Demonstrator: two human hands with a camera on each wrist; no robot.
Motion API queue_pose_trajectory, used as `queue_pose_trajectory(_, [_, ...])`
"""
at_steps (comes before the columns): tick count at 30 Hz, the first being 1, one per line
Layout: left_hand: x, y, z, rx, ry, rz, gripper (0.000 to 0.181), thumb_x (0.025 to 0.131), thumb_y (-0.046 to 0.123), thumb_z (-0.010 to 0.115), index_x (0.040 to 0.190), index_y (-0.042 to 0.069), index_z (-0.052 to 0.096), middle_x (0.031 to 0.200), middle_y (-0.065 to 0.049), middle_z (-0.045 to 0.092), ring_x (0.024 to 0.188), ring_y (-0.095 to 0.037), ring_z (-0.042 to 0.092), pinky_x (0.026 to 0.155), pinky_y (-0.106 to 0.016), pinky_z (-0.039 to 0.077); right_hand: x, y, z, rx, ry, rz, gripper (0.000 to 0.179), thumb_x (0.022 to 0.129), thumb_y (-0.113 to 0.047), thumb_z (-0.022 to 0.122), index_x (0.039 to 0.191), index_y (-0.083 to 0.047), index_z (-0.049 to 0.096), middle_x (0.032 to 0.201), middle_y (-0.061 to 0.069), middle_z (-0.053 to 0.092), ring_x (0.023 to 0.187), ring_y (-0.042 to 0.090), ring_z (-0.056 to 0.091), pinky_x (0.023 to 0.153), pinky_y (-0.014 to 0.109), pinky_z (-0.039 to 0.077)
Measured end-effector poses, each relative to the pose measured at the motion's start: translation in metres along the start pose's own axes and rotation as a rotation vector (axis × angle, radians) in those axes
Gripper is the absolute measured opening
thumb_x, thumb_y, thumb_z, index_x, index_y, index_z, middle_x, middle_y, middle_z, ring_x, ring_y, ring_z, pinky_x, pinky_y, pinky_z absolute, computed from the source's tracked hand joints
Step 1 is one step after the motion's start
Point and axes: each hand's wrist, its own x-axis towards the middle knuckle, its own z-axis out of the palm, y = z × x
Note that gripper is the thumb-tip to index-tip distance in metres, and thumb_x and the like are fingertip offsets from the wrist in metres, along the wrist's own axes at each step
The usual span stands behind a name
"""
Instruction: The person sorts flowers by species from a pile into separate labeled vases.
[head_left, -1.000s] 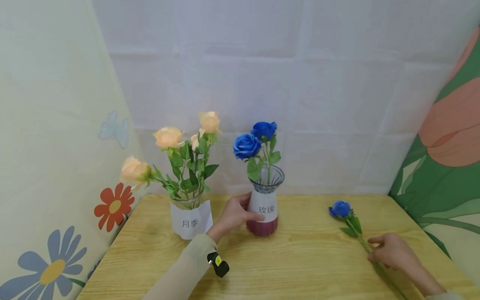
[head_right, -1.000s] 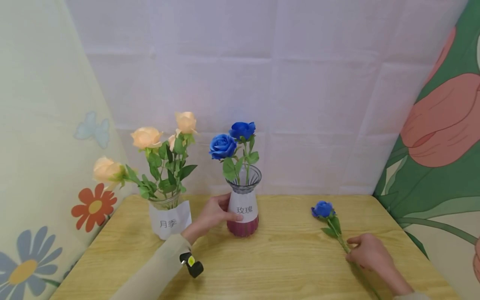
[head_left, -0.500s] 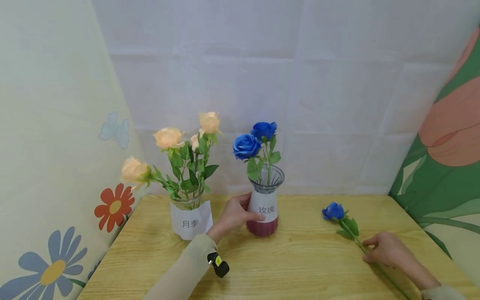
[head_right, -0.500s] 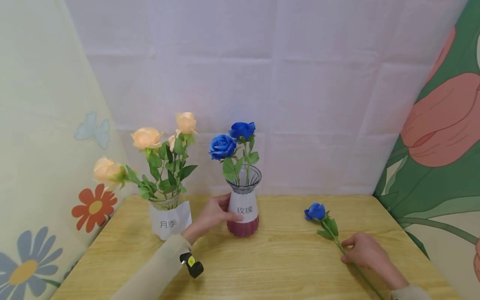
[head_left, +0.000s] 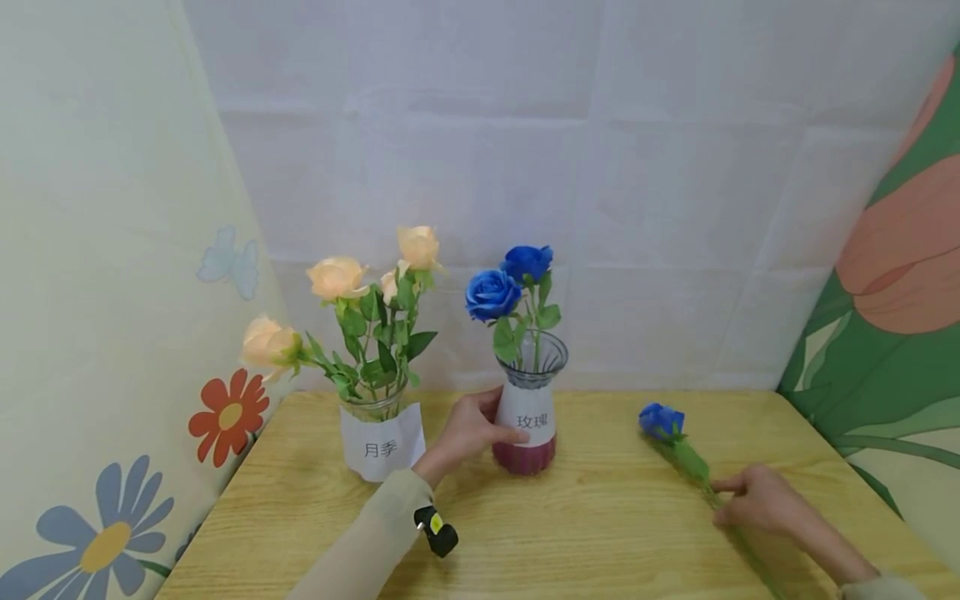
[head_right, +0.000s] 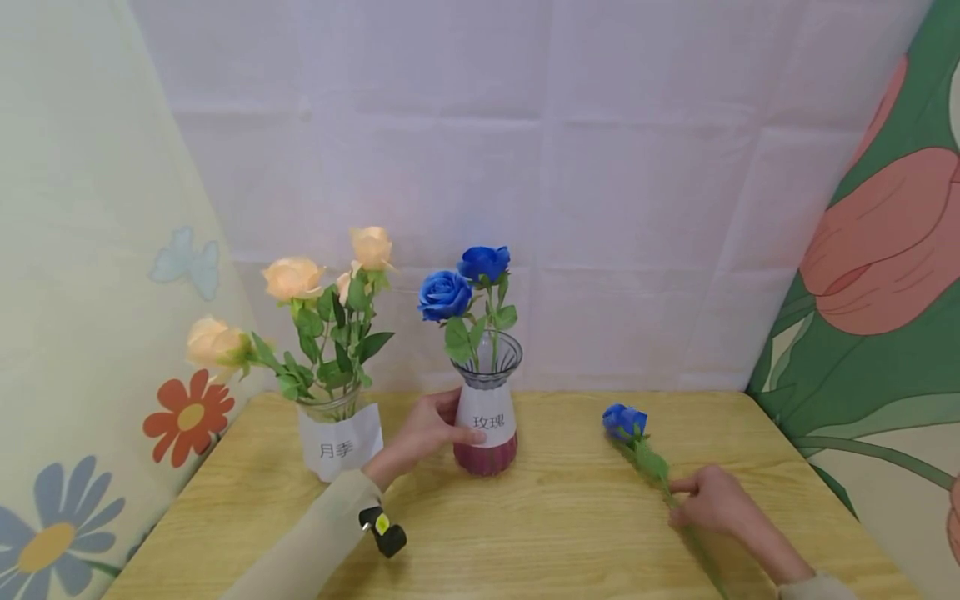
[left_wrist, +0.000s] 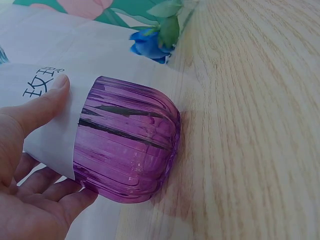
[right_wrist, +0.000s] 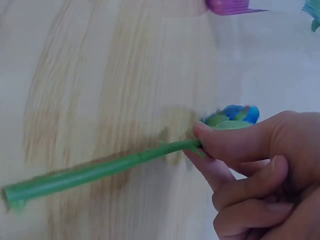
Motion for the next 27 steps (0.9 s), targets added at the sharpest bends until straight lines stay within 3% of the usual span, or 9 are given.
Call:
queue_pose_trajectory(5, [0.000,0.000,0.000,-0.003,-0.004,0.000,0.077,0.080,0.027,0.095,0.149,0.018,0.061,0.139,-0.003,0.068,0.124,-0.026,0.066,0.104,-0.046,0.053,-0.001,-0.012,-0.002,0.140,-0.053,0.043,0.047,0.089,-0.008,0.079,0.127,0.015,0.066,0.091,0.014,0.076,0.081,0.022,0.068,0.072,0.040,0.058])
queue_pose_trajectory(10, [0.000,-0.001,0.000,-0.008,-0.004,0.000,0.078,0.080,0.026,0.095,0.149,0.017,0.060,0.140,-0.004,0.068,0.125,-0.027,0.066,0.104,-0.046,0.053,0.001,-0.030,-0.006,0.238,-0.054,0.048,0.049,0.095,-0.009,0.076,0.133,0.017,0.061,0.086,0.013,0.076,0.083,0.023,0.072,0.079,0.048,0.060])
queue_pose_trajectory(13, [0.000,-0.001,0.000,-0.012,-0.002,-0.001,0.079,0.080,0.025,0.096,0.149,0.016,0.060,0.140,-0.004,0.068,0.125,-0.027,0.066,0.104,-0.045,0.053,0.002,-0.045,-0.008,0.258,-0.029,0.028,0.049,0.096,-0.010,0.076,0.135,0.016,0.060,0.088,0.015,0.077,0.089,0.025,0.074,0.091,0.057,0.057])
queue_pose_trajectory(19, [0.000,-0.002,-0.001,-0.006,-0.002,0.009,0.077,0.079,0.025,0.096,0.148,0.016,0.062,0.138,-0.004,0.068,0.124,-0.026,0.067,0.103,-0.045,0.054,0.003,-0.076,-0.010,0.299,0.023,-0.011,0.053,0.098,-0.014,0.076,0.140,0.013,0.058,0.088,0.012,0.077,0.092,0.025,0.073,0.095,0.061,0.054])
queue_pose_trajectory(24, [0.000,-0.002,-0.001,-0.005,-0.005,0.016,0.076,0.080,0.026,0.096,0.147,0.016,0.062,0.137,-0.003,0.069,0.123,-0.026,0.067,0.102,-0.044,0.055,0.005,-0.100,-0.011,0.319,0.083,-0.025,0.056,0.097,-0.018,0.077,0.142,0.010,0.058,0.086,0.007,0.076,0.097,0.027,0.072,0.095,0.061,0.054])
queue_pose_trajectory(27, [0.000,-0.002,-0.001,-0.011,-0.007,0.019,0.075,0.080,0.026,0.095,0.147,0.016,0.062,0.137,-0.003,0.069,0.122,-0.026,0.067,0.102,-0.044,0.055,0.008,-0.111,-0.012,0.312,0.138,-0.049,0.058,0.097,-0.021,0.079,0.142,0.008,0.060,0.085,0.007,0.076,0.101,0.029,0.071,0.085,0.050,0.054])
